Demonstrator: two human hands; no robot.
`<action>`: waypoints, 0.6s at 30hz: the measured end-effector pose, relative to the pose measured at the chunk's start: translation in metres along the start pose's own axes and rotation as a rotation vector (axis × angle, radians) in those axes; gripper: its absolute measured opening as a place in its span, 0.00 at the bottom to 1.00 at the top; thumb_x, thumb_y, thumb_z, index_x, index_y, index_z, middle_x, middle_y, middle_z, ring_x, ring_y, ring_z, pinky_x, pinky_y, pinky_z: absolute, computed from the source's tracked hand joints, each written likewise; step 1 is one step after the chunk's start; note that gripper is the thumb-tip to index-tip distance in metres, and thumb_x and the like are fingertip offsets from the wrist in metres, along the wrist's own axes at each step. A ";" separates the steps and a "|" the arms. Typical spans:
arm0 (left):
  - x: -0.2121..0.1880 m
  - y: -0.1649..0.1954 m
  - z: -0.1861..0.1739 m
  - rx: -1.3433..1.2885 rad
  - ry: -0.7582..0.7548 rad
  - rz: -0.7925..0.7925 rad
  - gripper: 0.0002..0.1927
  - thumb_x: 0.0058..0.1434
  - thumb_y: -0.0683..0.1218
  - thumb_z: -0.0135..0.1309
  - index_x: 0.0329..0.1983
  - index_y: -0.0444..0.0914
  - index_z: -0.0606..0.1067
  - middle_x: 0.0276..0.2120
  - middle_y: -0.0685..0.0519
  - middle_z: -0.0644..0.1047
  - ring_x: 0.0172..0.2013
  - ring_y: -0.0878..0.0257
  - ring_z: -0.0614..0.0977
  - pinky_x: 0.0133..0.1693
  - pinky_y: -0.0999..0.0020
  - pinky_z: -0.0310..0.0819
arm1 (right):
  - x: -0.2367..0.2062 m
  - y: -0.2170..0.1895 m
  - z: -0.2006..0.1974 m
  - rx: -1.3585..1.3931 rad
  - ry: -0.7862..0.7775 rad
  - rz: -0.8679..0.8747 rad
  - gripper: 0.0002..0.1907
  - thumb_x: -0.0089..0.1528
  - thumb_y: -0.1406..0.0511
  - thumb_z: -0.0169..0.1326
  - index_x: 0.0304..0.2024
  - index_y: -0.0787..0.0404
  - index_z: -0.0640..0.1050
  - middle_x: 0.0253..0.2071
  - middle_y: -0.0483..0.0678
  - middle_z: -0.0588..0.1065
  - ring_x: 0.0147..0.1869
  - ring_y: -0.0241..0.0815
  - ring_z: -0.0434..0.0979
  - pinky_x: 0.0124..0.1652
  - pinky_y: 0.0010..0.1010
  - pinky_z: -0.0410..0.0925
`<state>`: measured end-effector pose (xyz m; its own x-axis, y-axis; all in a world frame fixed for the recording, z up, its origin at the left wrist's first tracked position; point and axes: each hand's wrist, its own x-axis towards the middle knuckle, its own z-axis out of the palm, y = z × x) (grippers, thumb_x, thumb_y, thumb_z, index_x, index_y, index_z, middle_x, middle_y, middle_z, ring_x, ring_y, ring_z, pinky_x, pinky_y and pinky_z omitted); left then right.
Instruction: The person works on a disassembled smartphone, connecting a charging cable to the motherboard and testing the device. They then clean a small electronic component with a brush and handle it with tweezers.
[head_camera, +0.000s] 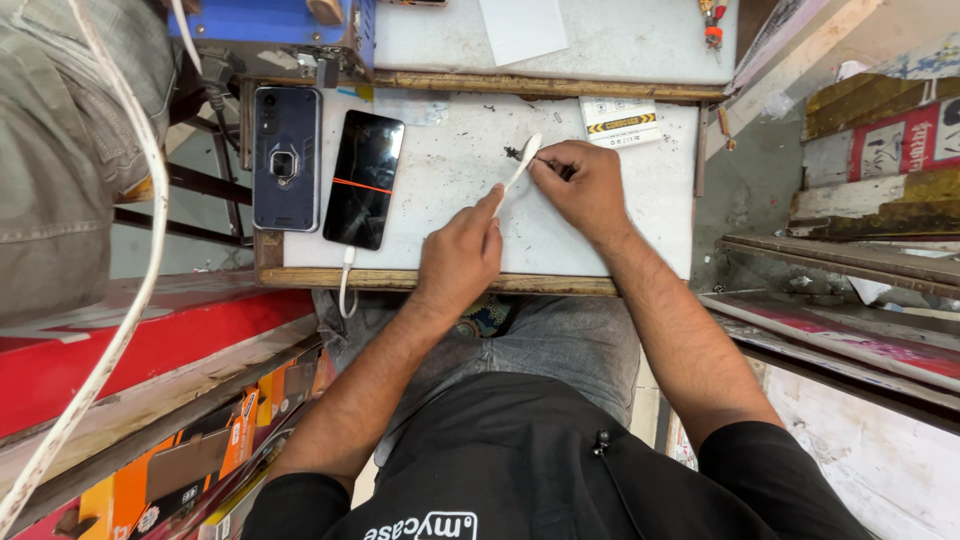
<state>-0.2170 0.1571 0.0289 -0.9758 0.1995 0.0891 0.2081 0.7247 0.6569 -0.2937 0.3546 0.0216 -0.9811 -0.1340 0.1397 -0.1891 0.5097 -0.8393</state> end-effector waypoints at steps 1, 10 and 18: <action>0.000 0.000 0.001 -0.027 0.035 0.030 0.23 0.68 0.42 0.50 0.67 0.36 0.70 0.37 0.44 0.82 0.33 0.54 0.86 0.33 0.61 0.83 | 0.000 0.000 -0.001 -0.012 -0.007 0.006 0.05 0.63 0.67 0.66 0.41 0.61 0.86 0.32 0.46 0.82 0.28 0.31 0.75 0.27 0.22 0.66; 0.004 -0.007 0.005 -0.051 0.045 0.057 0.23 0.69 0.42 0.50 0.67 0.36 0.70 0.37 0.44 0.81 0.32 0.56 0.86 0.34 0.63 0.84 | -0.003 0.000 -0.001 0.071 0.032 -0.044 0.05 0.63 0.68 0.66 0.41 0.62 0.85 0.33 0.46 0.82 0.30 0.29 0.75 0.29 0.21 0.67; 0.001 -0.002 0.001 -0.189 0.174 0.071 0.22 0.73 0.42 0.48 0.70 0.38 0.65 0.44 0.40 0.81 0.42 0.50 0.87 0.40 0.60 0.85 | -0.002 0.002 -0.002 0.060 0.087 -0.048 0.04 0.65 0.67 0.65 0.41 0.60 0.85 0.32 0.45 0.81 0.30 0.28 0.75 0.28 0.20 0.67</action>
<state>-0.2184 0.1563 0.0267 -0.9594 0.1171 0.2567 0.2763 0.5736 0.7711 -0.2923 0.3575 0.0204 -0.9713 -0.0818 0.2233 -0.2359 0.4526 -0.8600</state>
